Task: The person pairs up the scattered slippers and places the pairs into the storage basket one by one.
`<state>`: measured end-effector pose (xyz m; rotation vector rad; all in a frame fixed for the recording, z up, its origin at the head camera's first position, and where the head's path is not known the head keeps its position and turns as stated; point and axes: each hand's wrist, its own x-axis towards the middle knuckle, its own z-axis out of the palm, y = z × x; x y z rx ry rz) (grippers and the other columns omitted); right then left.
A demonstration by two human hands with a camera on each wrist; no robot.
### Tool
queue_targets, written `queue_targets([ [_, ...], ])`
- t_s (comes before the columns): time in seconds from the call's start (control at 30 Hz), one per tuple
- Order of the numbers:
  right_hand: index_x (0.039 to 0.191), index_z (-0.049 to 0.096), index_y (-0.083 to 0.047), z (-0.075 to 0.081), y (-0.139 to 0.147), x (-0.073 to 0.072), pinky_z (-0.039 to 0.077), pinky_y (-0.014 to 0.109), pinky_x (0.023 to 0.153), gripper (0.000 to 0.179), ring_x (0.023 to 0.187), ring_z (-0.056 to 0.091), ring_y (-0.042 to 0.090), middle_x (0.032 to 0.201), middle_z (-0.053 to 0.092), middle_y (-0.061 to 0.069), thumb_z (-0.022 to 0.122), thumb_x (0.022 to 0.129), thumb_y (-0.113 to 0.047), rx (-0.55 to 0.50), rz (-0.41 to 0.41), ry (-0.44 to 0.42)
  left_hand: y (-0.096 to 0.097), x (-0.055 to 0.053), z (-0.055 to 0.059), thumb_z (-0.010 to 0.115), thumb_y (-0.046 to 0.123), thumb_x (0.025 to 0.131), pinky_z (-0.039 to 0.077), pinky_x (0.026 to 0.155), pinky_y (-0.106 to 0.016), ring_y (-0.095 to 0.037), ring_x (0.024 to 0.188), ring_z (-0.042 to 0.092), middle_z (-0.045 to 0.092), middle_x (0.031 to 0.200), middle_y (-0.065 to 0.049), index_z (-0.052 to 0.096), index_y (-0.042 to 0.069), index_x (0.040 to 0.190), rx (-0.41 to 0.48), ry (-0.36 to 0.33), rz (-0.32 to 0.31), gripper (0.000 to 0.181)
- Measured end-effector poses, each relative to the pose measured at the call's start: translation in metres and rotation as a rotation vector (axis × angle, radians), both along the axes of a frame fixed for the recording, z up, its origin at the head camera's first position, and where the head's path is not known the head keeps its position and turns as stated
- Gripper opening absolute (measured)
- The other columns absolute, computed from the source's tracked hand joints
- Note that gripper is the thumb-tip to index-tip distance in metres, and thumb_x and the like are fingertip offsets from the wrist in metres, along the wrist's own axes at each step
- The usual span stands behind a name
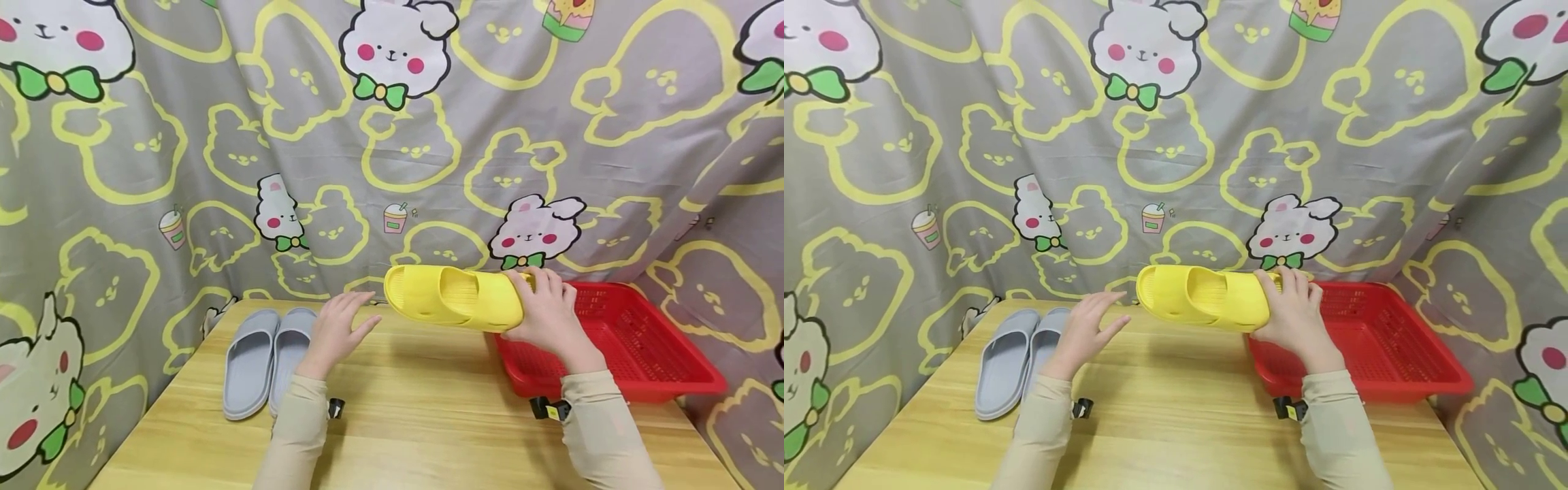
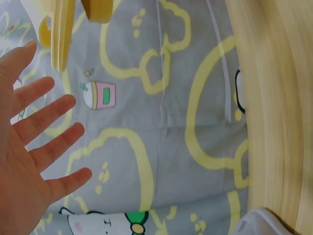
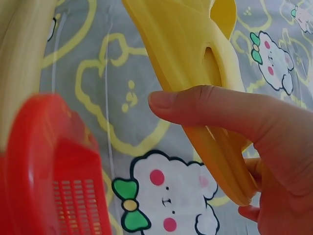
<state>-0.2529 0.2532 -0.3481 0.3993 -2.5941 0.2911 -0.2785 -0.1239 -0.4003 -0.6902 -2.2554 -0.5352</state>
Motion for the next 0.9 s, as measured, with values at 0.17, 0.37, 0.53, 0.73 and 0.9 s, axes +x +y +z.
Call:
queue_targets([
  [0.17, 0.138, 0.038, -0.016, 0.006, 0.011, 0.005, 0.023, 0.067, 0.092, 0.105, 0.128, 0.022, 0.047, 0.135, 0.033, 0.027, 0.093, 0.049, -0.026, 0.004, -0.029, -0.022, 0.012, 0.001, 0.000, 0.068, 0.040, 0.089, 0.049, 0.099, -0.047, -0.026, 0.113, 0.063, 0.070, 0.119, -0.003, 0.067, 0.017, 0.122, -0.015, 0.052, -0.010, 0.041],
  [0.37, 0.138, 0.038, -0.015, 0.012, 0.023, 0.008, 0.022, 0.066, 0.089, 0.105, 0.127, 0.022, 0.047, 0.133, 0.032, 0.028, 0.093, 0.049, -0.024, 0.000, -0.027, -0.009, 0.028, 0.002, -0.001, 0.069, 0.040, 0.088, 0.051, 0.093, -0.046, -0.025, 0.109, 0.064, 0.071, 0.114, -0.002, 0.069, 0.015, 0.118, -0.024, 0.086, -0.031, 0.039],
  [0.53, 0.138, 0.039, -0.014, 0.017, 0.032, 0.008, 0.021, 0.067, 0.089, 0.103, 0.127, 0.022, 0.048, 0.133, 0.032, 0.028, 0.092, 0.050, -0.025, 0.004, -0.035, -0.017, 0.044, 0.001, -0.002, 0.066, 0.043, 0.089, 0.049, 0.096, -0.047, -0.026, 0.110, 0.063, 0.071, 0.114, -0.002, 0.068, 0.016, 0.119, -0.038, 0.058, -0.049, 0.040],
  [0.73, 0.138, 0.037, -0.013, 0.025, 0.044, 0.010, 0.019, 0.068, 0.089, 0.104, 0.126, 0.020, 0.050, 0.136, 0.029, 0.031, 0.092, 0.051, -0.026, 0.018, -0.052, -0.044, 0.060, 0.000, -0.002, 0.062, 0.047, 0.091, 0.048, 0.098, -0.047, -0.024, 0.110, 0.063, 0.071, 0.114, -0.001, 0.068, 0.017, 0.118, -0.056, 0.039, -0.058, 0.041],
  [0.9, 0.140, 0.036, -0.014, 0.029, 0.056, 0.014, 0.018, 0.069, 0.088, 0.105, 0.125, 0.019, 0.050, 0.134, 0.029, 0.030, 0.092, 0.051, -0.024, 0.020, -0.069, -0.057, 0.073, 0.001, -0.002, 0.062, 0.049, 0.091, 0.047, 0.099, -0.046, -0.024, 0.112, 0.062, 0.070, 0.117, 0.000, 0.068, 0.018, 0.120, -0.055, 0.022, -0.062, 0.043],
])
